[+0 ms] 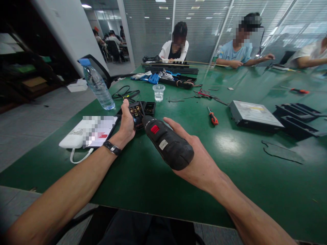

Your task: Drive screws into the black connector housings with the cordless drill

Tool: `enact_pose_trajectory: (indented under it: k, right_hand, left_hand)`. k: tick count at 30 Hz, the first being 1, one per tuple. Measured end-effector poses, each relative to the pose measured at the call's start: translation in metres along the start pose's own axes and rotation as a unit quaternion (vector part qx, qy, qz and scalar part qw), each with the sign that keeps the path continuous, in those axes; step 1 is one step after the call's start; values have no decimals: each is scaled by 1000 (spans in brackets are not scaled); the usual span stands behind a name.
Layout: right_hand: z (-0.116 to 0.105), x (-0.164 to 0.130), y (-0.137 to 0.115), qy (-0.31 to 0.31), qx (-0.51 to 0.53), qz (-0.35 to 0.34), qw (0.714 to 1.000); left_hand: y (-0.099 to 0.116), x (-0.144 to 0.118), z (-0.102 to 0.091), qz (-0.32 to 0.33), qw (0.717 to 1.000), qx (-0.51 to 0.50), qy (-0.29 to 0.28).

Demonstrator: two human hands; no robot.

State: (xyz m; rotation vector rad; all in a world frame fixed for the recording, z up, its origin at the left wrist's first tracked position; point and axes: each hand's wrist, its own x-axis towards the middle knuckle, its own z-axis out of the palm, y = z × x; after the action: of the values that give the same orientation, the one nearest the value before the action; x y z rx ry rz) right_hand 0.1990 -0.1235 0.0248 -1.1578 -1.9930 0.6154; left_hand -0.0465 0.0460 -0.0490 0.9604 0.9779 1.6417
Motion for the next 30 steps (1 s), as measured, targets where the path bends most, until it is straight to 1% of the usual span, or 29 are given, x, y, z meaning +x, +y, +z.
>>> enact_pose_trajectory:
  k: [2,4,19,30]
  right_hand:
    - [0,1,-1,3,-4,-3,1000]
    - [1,1,-1,4,-10,-6,1000]
    - [0,0,-1,3,-11,0,1000]
    - [0,1,-3,2,-18,-1,1000]
  left_hand:
    - [0,0,0,-26,1000,-12,1]
    - [1,-1,0,-37,999,-19,2]
    - [4,-3,2,-36,999,-23,-4]
    - [4,-4,1,-38,999,-23,1]
